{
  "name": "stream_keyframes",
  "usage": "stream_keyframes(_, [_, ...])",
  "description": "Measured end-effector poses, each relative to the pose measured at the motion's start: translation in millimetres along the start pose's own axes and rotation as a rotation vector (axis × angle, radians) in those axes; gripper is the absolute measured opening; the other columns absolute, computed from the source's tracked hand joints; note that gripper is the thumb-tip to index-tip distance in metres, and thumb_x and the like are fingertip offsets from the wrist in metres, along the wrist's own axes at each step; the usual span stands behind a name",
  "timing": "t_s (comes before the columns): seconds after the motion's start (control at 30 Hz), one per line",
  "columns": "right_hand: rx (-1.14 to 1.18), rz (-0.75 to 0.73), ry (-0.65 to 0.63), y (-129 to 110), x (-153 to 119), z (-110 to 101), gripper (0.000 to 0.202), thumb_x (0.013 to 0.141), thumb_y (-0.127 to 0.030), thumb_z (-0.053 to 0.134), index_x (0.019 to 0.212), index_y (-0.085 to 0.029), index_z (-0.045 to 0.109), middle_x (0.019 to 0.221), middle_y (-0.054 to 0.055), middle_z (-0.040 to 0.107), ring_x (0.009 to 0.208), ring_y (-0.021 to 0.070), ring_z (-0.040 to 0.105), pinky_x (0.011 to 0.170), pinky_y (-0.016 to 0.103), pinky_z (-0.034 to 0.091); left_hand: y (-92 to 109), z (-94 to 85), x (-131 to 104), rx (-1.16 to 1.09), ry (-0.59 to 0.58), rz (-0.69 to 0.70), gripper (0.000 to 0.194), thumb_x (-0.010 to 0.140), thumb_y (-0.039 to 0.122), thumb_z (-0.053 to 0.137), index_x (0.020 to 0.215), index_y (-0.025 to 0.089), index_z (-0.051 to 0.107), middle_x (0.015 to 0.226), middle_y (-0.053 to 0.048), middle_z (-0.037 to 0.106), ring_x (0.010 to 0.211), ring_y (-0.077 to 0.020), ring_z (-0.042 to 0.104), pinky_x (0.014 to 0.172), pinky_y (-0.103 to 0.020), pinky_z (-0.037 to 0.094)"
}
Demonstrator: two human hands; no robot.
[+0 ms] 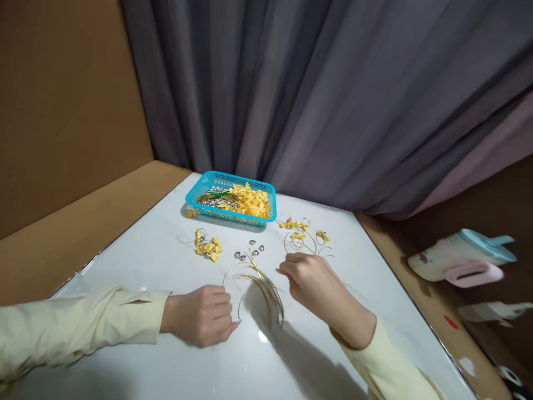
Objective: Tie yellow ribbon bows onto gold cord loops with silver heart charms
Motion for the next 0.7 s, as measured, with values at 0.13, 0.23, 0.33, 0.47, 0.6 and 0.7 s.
stream_keyframes(0.13, [0.035, 0.134, 0.043, 24.3, -26.3, 15.1, 0.034, 0.081, -0.003, 0.037, 0.083, -0.018, 0.068, 0.065, 0.006, 0.065, 0.054, 0.0164, 0.06, 0.052, 0.025, 0.04, -34.5, 4.0, 3.0, 0.023, -0.117, -0.308, 0.025, 0.088, 0.018, 0.039, 0.07, 0.013, 0.055, 0.064, -0.006, 0.055, 0.059, -0.0188, 0.047, 0.053, -0.032, 0.039])
stream_keyframes(0.23, [0.09, 0.271, 0.021, 46.4, -54.0, 33.2, 0.032, 0.084, -0.009, 0.039, 0.102, -0.014, 0.065, 0.071, 0.009, 0.069, 0.052, 0.0184, 0.062, 0.051, 0.027, 0.044, -64.4, 10.9, -0.8, 0.019, -0.192, -0.503, 0.021, 0.092, 0.018, 0.036, 0.09, 0.01, 0.054, 0.084, -0.011, 0.058, 0.077, -0.0222, 0.051, 0.069, -0.036, 0.044])
stream_keyframes(0.33, [0.171, 0.355, 0.011, 63.1, -81.1, 49.0, 0.035, 0.084, -0.008, 0.037, 0.109, -0.01, 0.061, 0.075, 0.011, 0.07, 0.055, 0.0187, 0.065, 0.055, 0.027, 0.048, -85.7, 22.1, -6.0, -0.015, -0.255, -0.596, 0.019, 0.094, 0.021, 0.035, 0.1, 0.013, 0.051, 0.093, -0.01, 0.057, 0.087, -0.0225, 0.051, 0.076, -0.037, 0.045])
stream_keyframes(0.47, [0.203, 0.409, -0.019, 73.8, -104.0, 64.5, 0.047, 0.071, 0.003, 0.035, 0.108, -0.011, 0.061, 0.068, 0.006, 0.07, 0.058, 0.0183, 0.066, 0.056, 0.027, 0.05, -96.1, 39.5, -11.6, -0.067, -0.325, -0.627, 0.017, 0.094, 0.025, 0.038, 0.1, 0.015, 0.051, 0.097, -0.008, 0.055, 0.09, -0.0216, 0.05, 0.078, -0.035, 0.045])
stream_keyframes(0.6, [0.286, 0.438, 0.001, 82.4, -118.6, 67.8, 0.068, 0.054, 0.009, 0.03, 0.112, -0.014, 0.059, 0.079, 0.005, 0.072, 0.075, 0.0178, 0.069, 0.062, 0.024, 0.054, -94.3, 47.6, -13.4, -0.085, -0.363, -0.624, 0.022, 0.096, 0.022, 0.033, 0.089, 0.015, 0.052, 0.091, -0.008, 0.053, 0.085, -0.0215, 0.05, 0.077, -0.037, 0.044])
stream_keyframes(0.7, [0.32, 0.475, 0.044, 95.2, -133.8, 61.3, 0.07, 0.052, 0.007, 0.031, 0.114, -0.014, 0.058, 0.083, 0.006, 0.072, 0.076, 0.0184, 0.07, 0.065, 0.025, 0.056, -91.4, 46.7, -12.5, -0.095, -0.372, -0.62, 0.022, 0.096, 0.021, 0.032, 0.088, 0.015, 0.052, 0.09, -0.007, 0.053, 0.085, -0.0212, 0.049, 0.078, -0.037, 0.043])
Point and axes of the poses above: each hand's wrist, its own x-axis towards the middle knuckle, its own z-axis out of the palm, y = z × x, the point moved 7 cm from there along x, towards the middle knuckle
